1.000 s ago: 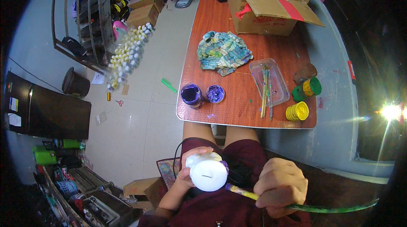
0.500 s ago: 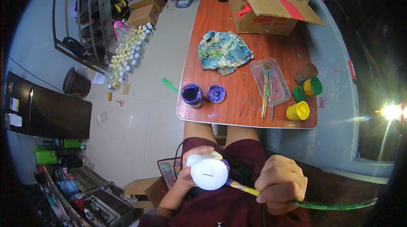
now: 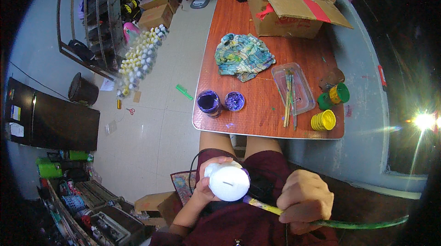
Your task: The person paints a small white decorative object with purple paint using a brush. They repeatedly dip the brush into a purple paint container and apply paint to the object's surface while holding it in their lap.
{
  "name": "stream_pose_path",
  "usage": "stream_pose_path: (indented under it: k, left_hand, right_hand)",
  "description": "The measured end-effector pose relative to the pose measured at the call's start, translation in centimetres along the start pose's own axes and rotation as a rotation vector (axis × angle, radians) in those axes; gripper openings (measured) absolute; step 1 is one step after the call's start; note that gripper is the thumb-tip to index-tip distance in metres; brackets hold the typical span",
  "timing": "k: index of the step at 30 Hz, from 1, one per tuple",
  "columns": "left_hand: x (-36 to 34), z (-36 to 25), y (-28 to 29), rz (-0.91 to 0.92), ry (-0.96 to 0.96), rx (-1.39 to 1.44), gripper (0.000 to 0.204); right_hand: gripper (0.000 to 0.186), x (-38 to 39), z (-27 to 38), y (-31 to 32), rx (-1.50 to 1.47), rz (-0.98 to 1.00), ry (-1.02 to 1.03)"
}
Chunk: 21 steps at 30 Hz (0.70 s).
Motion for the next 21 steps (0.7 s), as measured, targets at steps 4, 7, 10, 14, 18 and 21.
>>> stream_pose_path:
  k: [4, 7, 10, 14, 18, 21]
  left_hand:
    - [0.5, -2.9, -2.0, -0.089, -0.618, -0.908, 0.073]
    - [0.3, -1.7, -1.3, -0.265, -0.25, -0.637, 0.081]
    - [0.2, -0.6, -0.8, -0.218, -0.014, -0.371, 0.078]
    - [-0.5, -2.4, -3.6, -0.13, 0.199, -0.178, 0.077]
    - [-0.2, -2.7, -3.9, -0.111, 0.224, -0.155, 0.08]
    - [-0.3, -2.9, -4.0, -0.137, 0.215, -0.192, 0.08]
  right_hand:
    - [0.01, 1.3, -0.5, 1.9, -0.096, -0.148, 0.157]
    - [0.017, 2.8, -1.7, 2.7, -0.187, -0.435, 0.146]
    - [0.024, 2.6, -2.5, 2.8, -0.065, -0.584, -0.201]
    - [0.026, 3.5, -4.5, 3.3, -0.005, -0.425, -0.276]
    - [0.023, 2.6, -4.1, 1.9, 0.035, -0.07, -0.045]
    - [0.025, 2.2, -3.4, 0.8, 0.112, 0.096, 0.109]
Point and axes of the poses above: each hand's wrist, its own x-axis away from the middle knuckle, its own y-axis out of the back of the hand, z = x × y, the point moved 5 cm from there along -x, towards the middle knuckle, and after that the axes turned 7 degrees about -x, right-handed, at the moved point
